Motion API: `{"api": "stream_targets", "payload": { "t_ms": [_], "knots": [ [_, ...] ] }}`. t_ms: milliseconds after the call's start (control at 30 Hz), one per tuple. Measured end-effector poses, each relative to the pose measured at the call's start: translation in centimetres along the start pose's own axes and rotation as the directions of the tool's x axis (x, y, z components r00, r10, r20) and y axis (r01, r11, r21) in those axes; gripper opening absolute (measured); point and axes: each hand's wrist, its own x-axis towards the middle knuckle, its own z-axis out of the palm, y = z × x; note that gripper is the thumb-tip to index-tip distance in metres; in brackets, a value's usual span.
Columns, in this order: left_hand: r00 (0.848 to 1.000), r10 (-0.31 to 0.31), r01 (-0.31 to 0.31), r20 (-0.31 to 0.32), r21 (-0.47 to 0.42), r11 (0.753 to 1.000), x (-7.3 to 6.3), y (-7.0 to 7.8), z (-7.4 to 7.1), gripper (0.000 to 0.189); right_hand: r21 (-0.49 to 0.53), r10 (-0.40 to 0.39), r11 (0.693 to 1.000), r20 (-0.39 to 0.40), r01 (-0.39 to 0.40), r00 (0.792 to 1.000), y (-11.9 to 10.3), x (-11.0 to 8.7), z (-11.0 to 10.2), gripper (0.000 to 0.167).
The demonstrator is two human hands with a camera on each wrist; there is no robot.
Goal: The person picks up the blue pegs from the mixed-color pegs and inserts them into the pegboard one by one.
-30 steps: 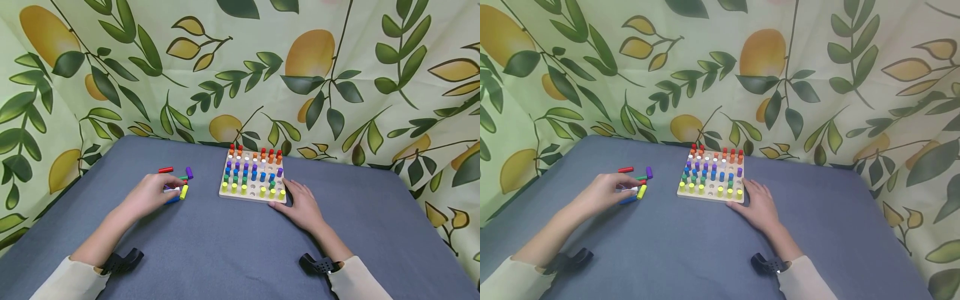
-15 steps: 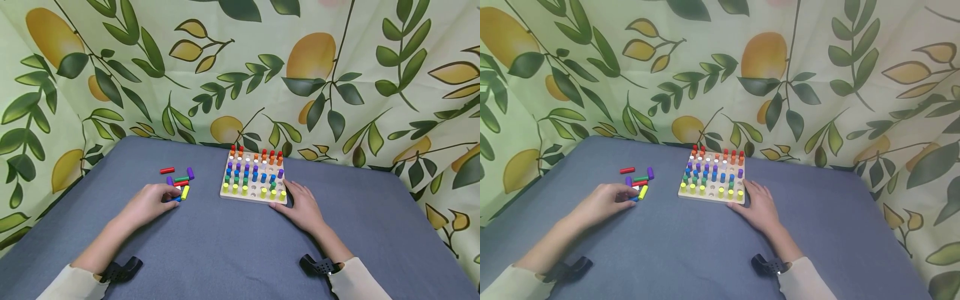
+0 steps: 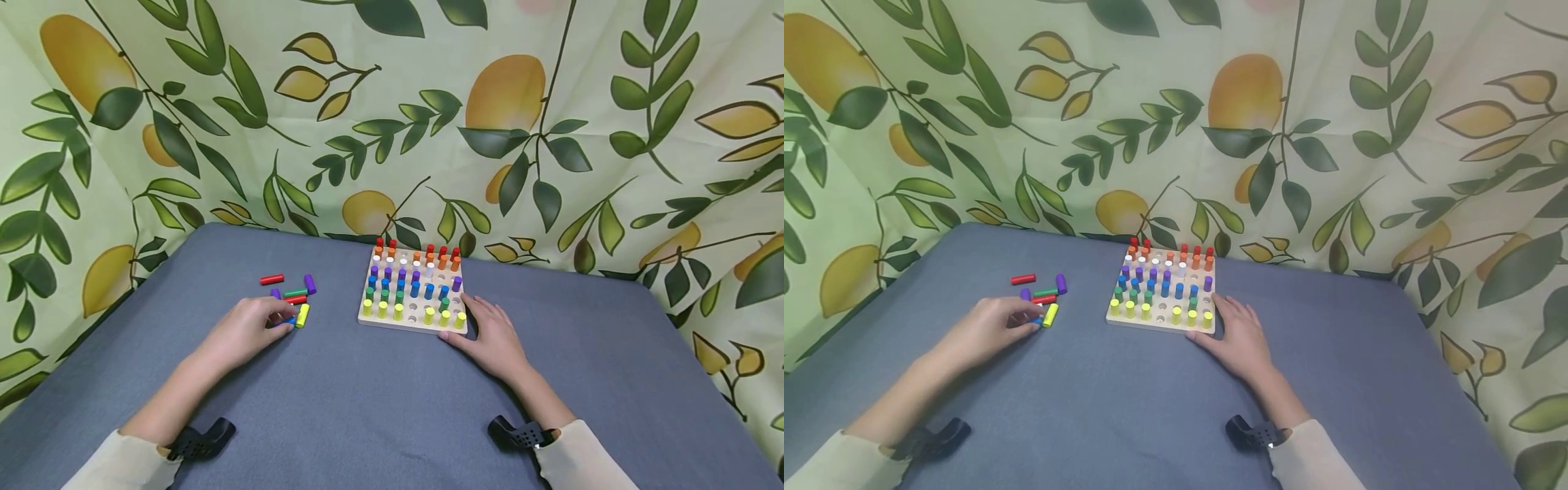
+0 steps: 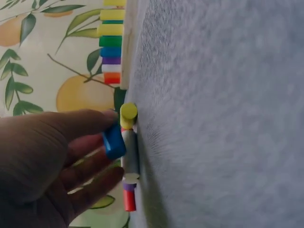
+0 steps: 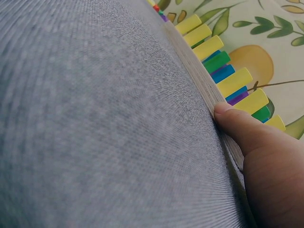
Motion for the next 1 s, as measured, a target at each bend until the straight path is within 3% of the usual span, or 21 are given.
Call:
{"api": "stream_targets", "payload": {
  "t_ms": [133,267,600,767,1000],
  "knots": [
    [0.996,0.061,-0.063,-0.069,-0.030,0.998,0.6,0.5,0.0,0.023,-0.005,0.004,1.000,0.001,-0.004,1.000,0.1,0.0,0.0,0.095],
    [0.993,0.081,-0.084,-0.091,-0.040,0.996,1.7,1.6,-0.1,0.033,-0.005,0.000,1.000,-0.005,0.000,1.000,0.1,-0.1,-0.1,0.094],
    [0.994,0.093,-0.097,-0.056,-0.071,0.993,4.9,5.9,-0.5,0.023,-0.002,0.001,1.000,-0.009,-0.001,1.000,0.0,-0.1,0.1,0.094],
    [0.989,0.141,-0.143,-0.032,-0.067,0.987,6.8,8.0,0.0,0.019,-0.004,-0.003,1.000,-0.010,0.003,1.000,-0.1,-0.1,0.1,0.095],
    [0.971,0.240,-0.237,0.018,-0.109,0.965,9.7,10.7,1.8,0.016,0.012,-0.005,1.000,-0.009,0.005,1.000,0.0,-0.1,0.1,0.094]
  ]
}}
